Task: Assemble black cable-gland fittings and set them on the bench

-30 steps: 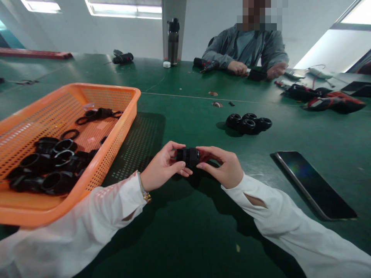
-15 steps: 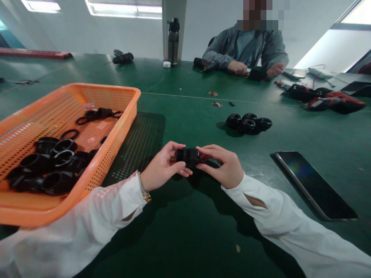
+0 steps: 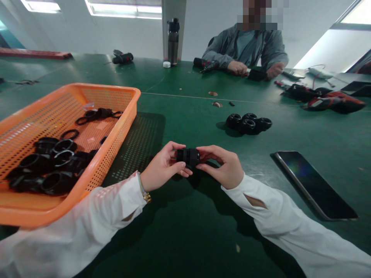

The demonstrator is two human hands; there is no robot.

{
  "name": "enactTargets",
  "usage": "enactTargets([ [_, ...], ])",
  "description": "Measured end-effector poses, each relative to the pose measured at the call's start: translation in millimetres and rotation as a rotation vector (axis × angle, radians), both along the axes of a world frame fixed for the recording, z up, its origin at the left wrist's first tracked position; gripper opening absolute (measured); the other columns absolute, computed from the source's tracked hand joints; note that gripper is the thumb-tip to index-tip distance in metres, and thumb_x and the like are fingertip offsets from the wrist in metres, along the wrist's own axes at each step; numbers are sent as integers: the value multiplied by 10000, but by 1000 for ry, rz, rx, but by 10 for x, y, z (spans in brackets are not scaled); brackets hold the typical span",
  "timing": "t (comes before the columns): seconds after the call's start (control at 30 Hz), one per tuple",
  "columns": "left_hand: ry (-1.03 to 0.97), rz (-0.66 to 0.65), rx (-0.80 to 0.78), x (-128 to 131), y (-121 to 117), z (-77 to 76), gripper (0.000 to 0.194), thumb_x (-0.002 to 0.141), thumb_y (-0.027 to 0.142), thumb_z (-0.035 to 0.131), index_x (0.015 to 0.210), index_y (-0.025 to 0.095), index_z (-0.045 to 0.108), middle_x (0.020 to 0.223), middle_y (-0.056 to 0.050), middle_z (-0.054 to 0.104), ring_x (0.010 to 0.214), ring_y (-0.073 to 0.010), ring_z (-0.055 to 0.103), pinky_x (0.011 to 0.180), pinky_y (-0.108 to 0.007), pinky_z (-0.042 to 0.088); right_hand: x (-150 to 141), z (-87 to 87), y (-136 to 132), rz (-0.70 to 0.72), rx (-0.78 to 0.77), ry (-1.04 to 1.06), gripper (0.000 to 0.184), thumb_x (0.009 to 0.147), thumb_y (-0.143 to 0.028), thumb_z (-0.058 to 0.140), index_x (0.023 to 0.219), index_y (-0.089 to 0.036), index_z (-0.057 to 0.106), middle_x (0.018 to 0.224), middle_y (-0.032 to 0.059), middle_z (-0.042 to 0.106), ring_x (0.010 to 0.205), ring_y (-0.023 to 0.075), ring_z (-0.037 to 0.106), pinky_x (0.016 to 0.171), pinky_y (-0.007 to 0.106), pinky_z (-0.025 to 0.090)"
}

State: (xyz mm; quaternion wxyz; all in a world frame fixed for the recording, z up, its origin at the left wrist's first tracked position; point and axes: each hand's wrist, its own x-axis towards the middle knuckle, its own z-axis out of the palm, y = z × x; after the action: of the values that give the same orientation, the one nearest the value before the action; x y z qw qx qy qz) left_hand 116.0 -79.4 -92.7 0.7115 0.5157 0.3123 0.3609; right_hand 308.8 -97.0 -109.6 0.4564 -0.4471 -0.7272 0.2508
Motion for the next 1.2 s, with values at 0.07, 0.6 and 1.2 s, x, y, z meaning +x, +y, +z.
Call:
enactTargets([
  [0.07,1,-3,2,-1,3,-4,341,727,95,633,982,170,419,817,12,615,622,-128,690,578,-224,556,4,0,2,4,-2,-3,302,688,-168,675,989,-178,663,824,52,687,691,165,658,683,324,576],
  [0.6,-7,-11,10,0,4,-18,335,737,85,617,991,166,413,808,16,610,629,-129,688,586,-230,552,9,17,0,15,26,-28,292,714,-191,672,1006,-179,669,840,59,700,688,163,665,673,313,577],
  [1.2,-11,-13,11,-2,-1,-18,332,732,84,616,981,168,413,793,20,615,620,-122,686,580,-221,554,20,19,5,30,14,-30,300,724,-217,666,1021,-176,672,838,62,702,688,161,664,668,303,568],
])
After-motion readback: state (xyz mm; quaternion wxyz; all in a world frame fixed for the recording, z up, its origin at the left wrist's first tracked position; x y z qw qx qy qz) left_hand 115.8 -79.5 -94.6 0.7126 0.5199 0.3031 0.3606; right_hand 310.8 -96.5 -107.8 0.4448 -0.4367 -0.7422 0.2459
